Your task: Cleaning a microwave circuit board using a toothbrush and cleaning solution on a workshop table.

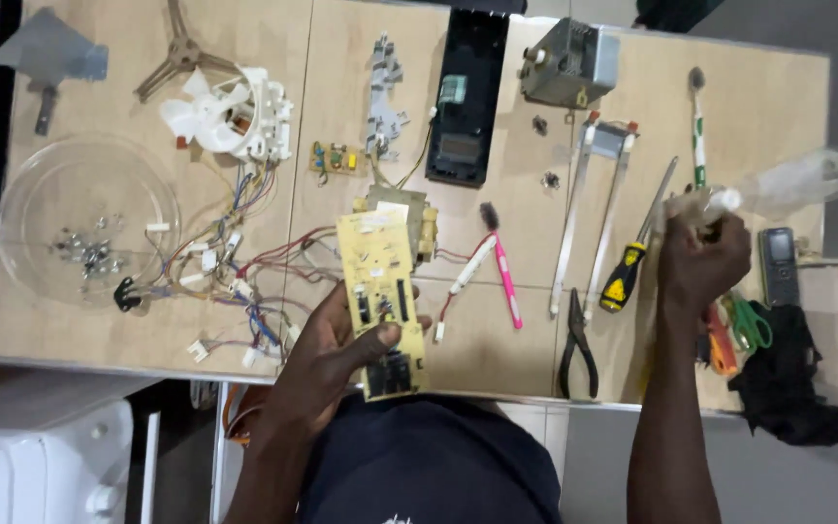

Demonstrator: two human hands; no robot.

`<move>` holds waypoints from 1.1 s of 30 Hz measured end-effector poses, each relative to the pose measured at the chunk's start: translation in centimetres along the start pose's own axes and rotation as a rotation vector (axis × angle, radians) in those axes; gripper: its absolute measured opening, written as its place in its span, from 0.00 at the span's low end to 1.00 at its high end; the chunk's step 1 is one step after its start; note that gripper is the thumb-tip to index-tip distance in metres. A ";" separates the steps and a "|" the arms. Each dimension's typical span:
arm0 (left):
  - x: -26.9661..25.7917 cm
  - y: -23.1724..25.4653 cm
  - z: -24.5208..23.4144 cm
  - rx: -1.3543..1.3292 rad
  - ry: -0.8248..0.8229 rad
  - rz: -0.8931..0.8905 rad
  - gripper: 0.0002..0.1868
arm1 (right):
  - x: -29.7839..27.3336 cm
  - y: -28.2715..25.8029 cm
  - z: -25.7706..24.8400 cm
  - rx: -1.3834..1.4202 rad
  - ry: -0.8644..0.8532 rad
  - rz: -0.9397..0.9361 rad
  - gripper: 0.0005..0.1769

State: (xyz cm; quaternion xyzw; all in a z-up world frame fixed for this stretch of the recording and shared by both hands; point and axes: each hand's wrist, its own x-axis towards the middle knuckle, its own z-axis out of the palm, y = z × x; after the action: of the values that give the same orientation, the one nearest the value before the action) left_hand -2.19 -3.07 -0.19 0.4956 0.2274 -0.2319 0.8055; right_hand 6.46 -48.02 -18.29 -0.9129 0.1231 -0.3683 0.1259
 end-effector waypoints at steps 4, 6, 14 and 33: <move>0.6 -1.5 -1.2 -0.059 -0.049 0.102 0.35 | 0.6 -0.7 -1.5 0.314 -0.040 -0.125 0.13; 0.2 -0.8 -0.6 -0.038 -0.078 0.005 0.41 | 1.6 -6.0 -6.9 0.455 -0.138 -0.164 0.17; 0.2 0.6 0.6 0.049 -0.188 -0.021 0.47 | 2.0 -18.2 -12.5 0.535 -0.541 -0.372 0.16; 0.2 1.5 0.3 0.107 -0.328 0.077 0.46 | 2.8 -25.3 -13.5 0.587 -0.583 -0.438 0.21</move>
State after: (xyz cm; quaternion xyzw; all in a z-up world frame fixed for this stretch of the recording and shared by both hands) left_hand -1.08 -2.79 0.82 0.5017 0.0610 -0.2907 0.8125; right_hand 2.25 -27.02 0.98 -0.9086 -0.2221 -0.1336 0.3273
